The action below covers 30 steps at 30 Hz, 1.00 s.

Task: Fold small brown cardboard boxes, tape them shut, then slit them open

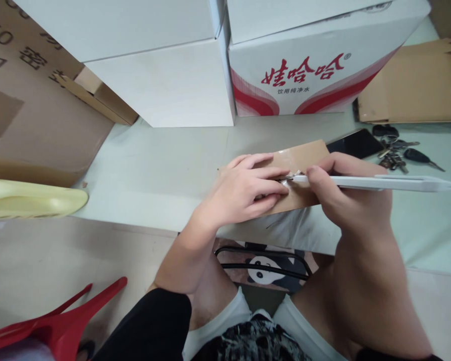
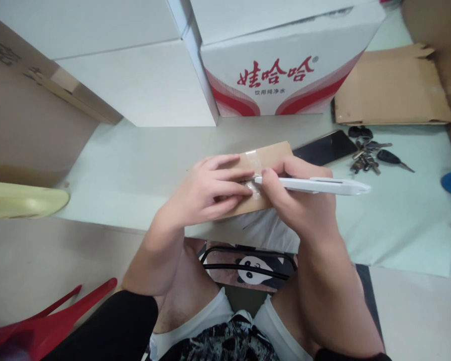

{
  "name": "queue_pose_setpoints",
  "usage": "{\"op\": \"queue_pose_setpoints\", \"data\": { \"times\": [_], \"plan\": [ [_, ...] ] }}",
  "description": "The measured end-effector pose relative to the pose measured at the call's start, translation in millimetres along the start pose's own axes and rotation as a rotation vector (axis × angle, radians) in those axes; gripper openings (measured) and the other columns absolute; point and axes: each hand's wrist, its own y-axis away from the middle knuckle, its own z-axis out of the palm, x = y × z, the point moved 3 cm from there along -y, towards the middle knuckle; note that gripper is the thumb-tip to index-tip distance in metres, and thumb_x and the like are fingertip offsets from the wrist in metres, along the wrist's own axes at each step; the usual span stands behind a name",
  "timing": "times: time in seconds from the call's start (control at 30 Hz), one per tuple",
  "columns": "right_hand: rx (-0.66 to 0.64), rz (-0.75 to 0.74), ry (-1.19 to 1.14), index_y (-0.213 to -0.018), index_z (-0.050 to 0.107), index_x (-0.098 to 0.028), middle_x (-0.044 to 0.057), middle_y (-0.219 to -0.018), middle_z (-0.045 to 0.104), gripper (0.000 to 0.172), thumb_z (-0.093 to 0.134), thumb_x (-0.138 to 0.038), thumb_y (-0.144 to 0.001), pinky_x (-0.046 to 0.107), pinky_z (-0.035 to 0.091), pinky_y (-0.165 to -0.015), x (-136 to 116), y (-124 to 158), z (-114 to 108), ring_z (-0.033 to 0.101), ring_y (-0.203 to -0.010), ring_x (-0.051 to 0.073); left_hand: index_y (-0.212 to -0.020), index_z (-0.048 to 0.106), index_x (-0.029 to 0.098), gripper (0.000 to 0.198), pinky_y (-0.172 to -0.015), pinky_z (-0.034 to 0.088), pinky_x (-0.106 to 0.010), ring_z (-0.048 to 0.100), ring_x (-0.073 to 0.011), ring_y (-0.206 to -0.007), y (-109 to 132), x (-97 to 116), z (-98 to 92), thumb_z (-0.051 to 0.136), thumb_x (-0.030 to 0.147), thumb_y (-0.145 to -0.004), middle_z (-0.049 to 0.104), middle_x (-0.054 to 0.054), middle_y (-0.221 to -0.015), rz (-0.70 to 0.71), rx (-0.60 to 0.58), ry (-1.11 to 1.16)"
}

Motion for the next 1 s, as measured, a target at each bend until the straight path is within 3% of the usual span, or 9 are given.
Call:
{"op": "queue_pose_setpoints", "data": {
  "times": [0.73,1.0],
  "plan": [
    [0.069,0.073,0.073,-0.058,0.049,-0.022,-0.005,-0.048,0.044,0.027,0.062,-0.018,-0.08,0.028,0.027,-0.047,2.0,1.8,-2.0,0.036,-0.046,0.01,-0.115,0.08,0.032,0.031,-0.111,0.047,-0.054,0.052,-0.0335,-0.143,0.5,-0.5,0.4,0.052,0.032,-0.101,0.072,0.001,-0.139,0.012,0.001,-0.004],
    [0.087,0.143,-0.073,-0.057,0.053,-0.024,-0.003,-0.049,0.05,0.029,0.066,-0.024,-0.083,0.028,0.027,-0.043,6.8,1.9,-2.4,0.039,-0.045,0.012,-0.114,0.08,0.033,0.031,-0.114,0.046,-0.053,0.052,-0.0331,-0.144,0.6,-0.7,0.1,0.053,0.032,-0.101,0.071,0.001,-0.141,0.006,0.001,0.012]
  ]
}}
